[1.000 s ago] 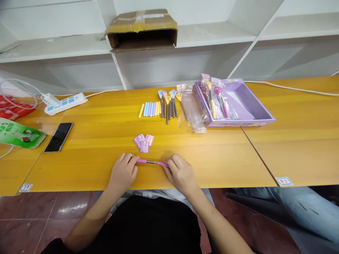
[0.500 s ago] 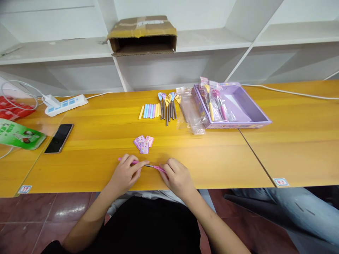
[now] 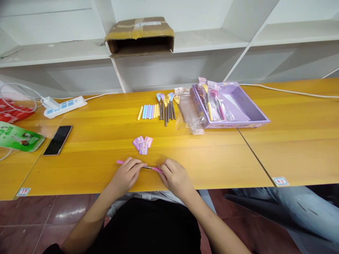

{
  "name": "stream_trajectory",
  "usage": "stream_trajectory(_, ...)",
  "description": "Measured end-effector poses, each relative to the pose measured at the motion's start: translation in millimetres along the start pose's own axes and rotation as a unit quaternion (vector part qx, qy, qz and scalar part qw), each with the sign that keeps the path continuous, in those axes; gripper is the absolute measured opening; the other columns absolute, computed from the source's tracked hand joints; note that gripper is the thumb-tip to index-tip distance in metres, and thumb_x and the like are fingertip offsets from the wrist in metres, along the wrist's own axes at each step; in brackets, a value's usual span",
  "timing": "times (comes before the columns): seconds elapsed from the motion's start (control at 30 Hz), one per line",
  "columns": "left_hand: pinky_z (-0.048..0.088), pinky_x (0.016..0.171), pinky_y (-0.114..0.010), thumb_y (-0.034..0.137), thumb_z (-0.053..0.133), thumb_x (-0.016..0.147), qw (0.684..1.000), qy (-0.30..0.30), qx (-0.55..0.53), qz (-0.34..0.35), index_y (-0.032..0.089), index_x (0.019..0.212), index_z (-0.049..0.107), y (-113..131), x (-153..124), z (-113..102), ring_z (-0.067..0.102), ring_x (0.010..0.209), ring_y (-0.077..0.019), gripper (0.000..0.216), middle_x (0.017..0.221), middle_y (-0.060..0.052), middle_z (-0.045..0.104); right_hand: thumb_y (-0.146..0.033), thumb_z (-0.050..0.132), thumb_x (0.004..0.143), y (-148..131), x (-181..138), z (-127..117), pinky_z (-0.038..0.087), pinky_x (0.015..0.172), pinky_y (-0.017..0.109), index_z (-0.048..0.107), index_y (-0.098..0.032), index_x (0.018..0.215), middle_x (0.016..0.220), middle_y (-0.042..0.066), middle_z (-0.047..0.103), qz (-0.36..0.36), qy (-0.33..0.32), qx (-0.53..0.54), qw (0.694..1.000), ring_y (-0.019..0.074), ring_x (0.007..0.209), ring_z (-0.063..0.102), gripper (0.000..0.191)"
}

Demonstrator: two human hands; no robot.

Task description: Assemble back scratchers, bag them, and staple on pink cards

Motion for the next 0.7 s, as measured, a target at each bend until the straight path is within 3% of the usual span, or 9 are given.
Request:
stream_trajectory(0.2,0.053,0.094,-0.041,0.022,0.050,0.112,1.000,0.000,0.003,-0.026,0.022,0.126,0.070,-4,4,1,0.062,0.103,-0.0250,0.025,0.113,-0.009,0.073,-0.025,0.064,0.109,1,2,1,0.044,0.071,0.033,0.064,-0.021,0.092,0.085,0.004,0.061,0.005,-0.010,-0.001,1.000,0.0180,0.076,0.054,0.017)
stream_trajectory(0.43,0.053,0.091,-0.039,0.033,0.058,0.111,0.999,0.021,0.020,-0.027,0.022,0.130,0.069,-13,0,-5,0.063,0.100,-0.0238,0.024,0.115,-0.008,0.073,-0.025,0.064,0.109,5,4,-10,0.044,0.073,0.033,0.068,-0.020,0.098,0.086,0.005,0.064,0.010,0.003,-0.051,0.999,0.0186,0.075,0.055,0.012)
stream_trajectory(0.57,0.053,0.095,-0.038,0.038,0.057,0.111,0.997,0.048,0.043,-0.049,0.023,0.131,0.070,-36,-13,-43,0.064,0.105,-0.0237,0.028,0.116,-0.008,0.073,-0.024,0.066,0.107,31,2,-39,0.046,0.073,0.033,0.071,-0.020,0.103,0.090,0.006,0.068,0.032,0.018,-0.091,0.995,0.0190,0.079,0.061,0.008)
stream_trajectory(0.7,0.051,0.098,-0.039,0.043,0.061,0.109,0.988,0.086,0.083,-0.099,0.025,0.125,0.073,-76,-46,-98,0.065,0.107,-0.0241,0.027,0.114,-0.006,0.074,-0.023,0.072,0.103,88,-24,-78,0.051,0.076,0.033,0.074,-0.021,0.109,0.096,0.006,0.072,0.067,0.035,-0.103,0.992,0.0203,0.087,0.069,0.007)
Point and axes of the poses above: each hand's wrist, its own x-axis towards the middle knuckle, its own z-axis out of the palm, y = z × x, the point moved 5 cm from there along x, towards the middle knuckle
